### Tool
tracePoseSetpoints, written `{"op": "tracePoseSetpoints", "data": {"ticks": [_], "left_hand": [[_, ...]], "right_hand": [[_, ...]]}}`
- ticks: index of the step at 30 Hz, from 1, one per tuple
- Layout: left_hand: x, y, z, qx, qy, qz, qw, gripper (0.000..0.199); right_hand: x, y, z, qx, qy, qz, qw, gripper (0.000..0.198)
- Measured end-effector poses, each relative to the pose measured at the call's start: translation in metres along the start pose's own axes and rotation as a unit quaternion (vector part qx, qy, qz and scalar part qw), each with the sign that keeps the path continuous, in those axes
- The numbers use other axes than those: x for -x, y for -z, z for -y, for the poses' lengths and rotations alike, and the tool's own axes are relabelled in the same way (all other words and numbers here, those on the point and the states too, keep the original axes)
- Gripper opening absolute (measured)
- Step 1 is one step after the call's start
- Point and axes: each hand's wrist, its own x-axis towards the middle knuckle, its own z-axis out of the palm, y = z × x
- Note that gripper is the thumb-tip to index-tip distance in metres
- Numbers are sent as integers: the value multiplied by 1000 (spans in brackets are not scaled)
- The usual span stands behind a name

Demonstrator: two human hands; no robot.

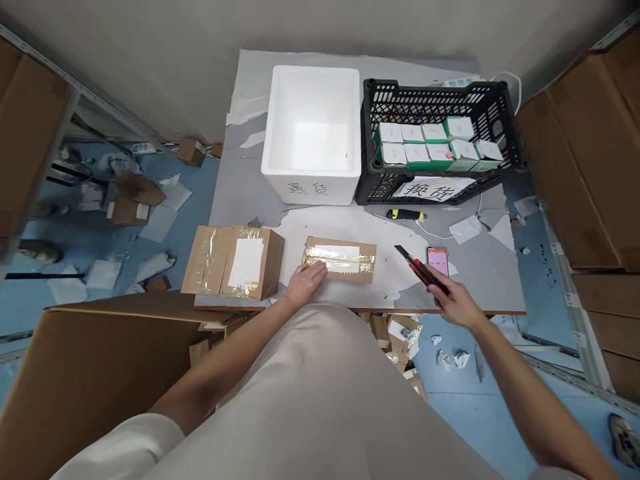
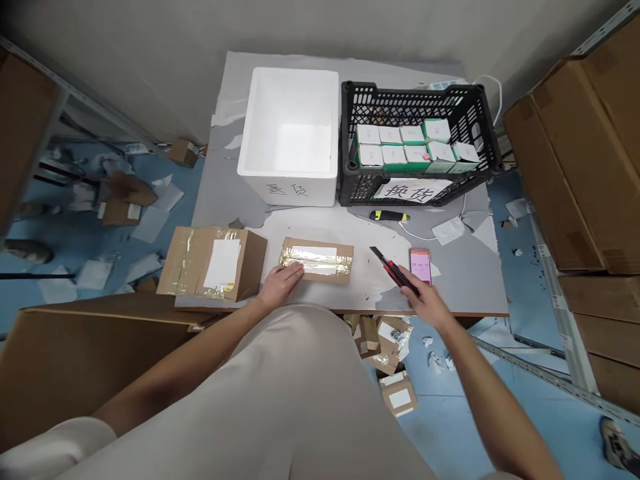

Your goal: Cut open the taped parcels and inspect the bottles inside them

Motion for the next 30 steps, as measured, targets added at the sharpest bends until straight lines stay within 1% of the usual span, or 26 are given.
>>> {"op": "tracePoseSetpoints", "data": {"ticks": [1, 2, 4, 6, 7, 9, 11, 14, 17, 20, 23, 25, 28, 30], "left_hand": [[-5, 6, -3, -12, 3, 0, 1000, 38], [-12, 13, -5, -24, 5, 1, 1000, 44], [-29, 23, -7, -55, 11, 7, 998, 75], [-47, 30, -6, -89, 24, 41, 995, 107], [-54, 31, -5, -104, 33, 66, 992, 118], [-65, 32, -4, -128, 49, 112, 984, 126], [-68, 32, -3, -136, 58, 131, 980, 126], [-67, 31, -3, -129, 60, 121, 982, 124], [-66, 31, -2, -117, 55, 105, 986, 121], [-67, 30, -1, -107, 48, 87, 989, 116], [-69, 28, 0, -99, 46, 78, 991, 115], [-69, 28, 1, -96, 44, 77, 991, 115], [-69, 28, 0, -96, 46, 76, 991, 114], [-70, 28, 0, -95, 50, 74, 992, 114]], "right_hand": [[2, -16, -2, -87, -37, -18, 995, 64], [3, -34, -3, -162, -63, -28, 984, 70], [1, -67, -1, -269, -93, -44, 958, 76], [-2, -92, 3, -331, -99, -53, 937, 78], [-2, -101, 5, -352, -99, -52, 929, 79], [-2, -111, 6, -378, -97, -45, 920, 78], [-1, -116, 6, -392, -96, -35, 914, 77], [3, -119, 1, -402, -89, -28, 911, 75], [4, -119, -5, -397, -85, -16, 914, 73], [3, -113, -9, -392, -91, 12, 915, 74], [3, -101, -11, -390, -96, 54, 914, 75], [5, -92, -10, -376, -96, 79, 918, 75], [13, -86, -9, -345, -93, 96, 929, 74], [20, -88, -9, -326, -94, 98, 936, 73]]}}
